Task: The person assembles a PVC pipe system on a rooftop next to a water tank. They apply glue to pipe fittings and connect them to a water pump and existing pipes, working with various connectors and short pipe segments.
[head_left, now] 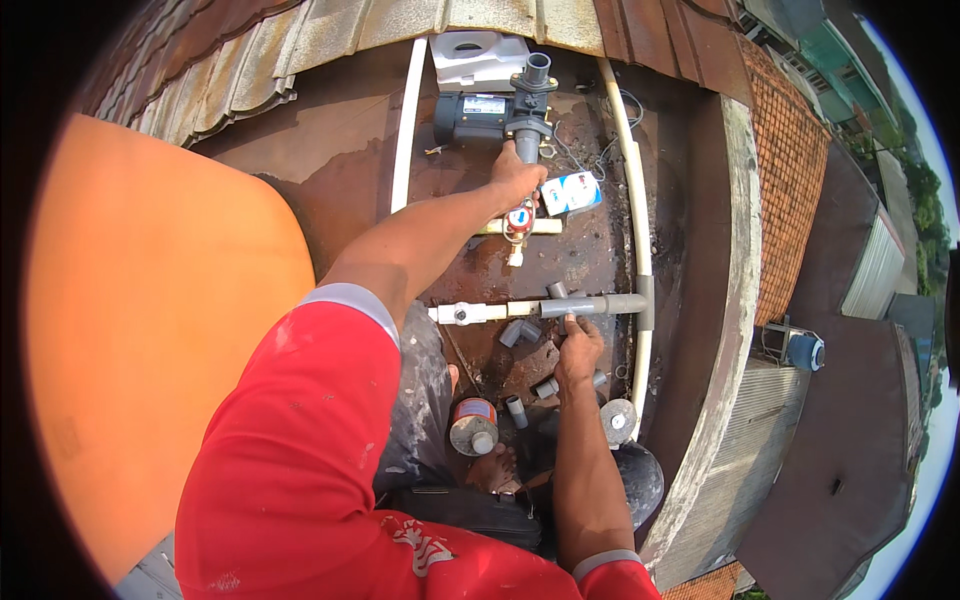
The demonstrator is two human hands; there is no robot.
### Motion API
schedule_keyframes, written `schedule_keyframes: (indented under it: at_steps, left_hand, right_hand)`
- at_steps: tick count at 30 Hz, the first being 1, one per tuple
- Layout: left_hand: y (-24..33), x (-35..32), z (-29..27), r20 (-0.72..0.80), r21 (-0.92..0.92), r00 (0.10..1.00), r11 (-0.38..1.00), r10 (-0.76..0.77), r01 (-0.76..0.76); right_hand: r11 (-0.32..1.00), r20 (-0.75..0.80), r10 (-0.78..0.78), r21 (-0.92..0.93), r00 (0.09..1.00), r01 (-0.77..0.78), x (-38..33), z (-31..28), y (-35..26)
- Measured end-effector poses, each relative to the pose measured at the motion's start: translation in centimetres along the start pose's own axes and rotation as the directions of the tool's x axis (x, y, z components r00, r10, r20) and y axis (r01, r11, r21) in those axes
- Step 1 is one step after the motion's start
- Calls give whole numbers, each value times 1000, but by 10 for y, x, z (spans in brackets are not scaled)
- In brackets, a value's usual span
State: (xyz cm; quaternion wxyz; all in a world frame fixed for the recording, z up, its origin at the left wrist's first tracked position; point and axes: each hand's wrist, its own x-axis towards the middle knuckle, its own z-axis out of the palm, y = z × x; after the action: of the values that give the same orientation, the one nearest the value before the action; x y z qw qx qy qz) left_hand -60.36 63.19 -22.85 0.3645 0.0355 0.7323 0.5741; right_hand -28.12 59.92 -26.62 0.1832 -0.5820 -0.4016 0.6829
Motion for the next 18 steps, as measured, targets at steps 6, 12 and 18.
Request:
schedule_keyframes:
  at_steps: [6,12,18]
  left_hand:
    - [-7,0,10,-39,59,999,998,2,1]
    - [-10,17,17,-90,137,996,991,14,-1]
    - [-19,36,-2,-116,124,990,990,81,-67]
  right_hand:
    - [999,0,3,51,1000,-3,-4,-7,7]
    - [996,18,-31,79,999,30,-4,-3,8]
    - [996,18,-16,83,1000,14,-9,15,2]
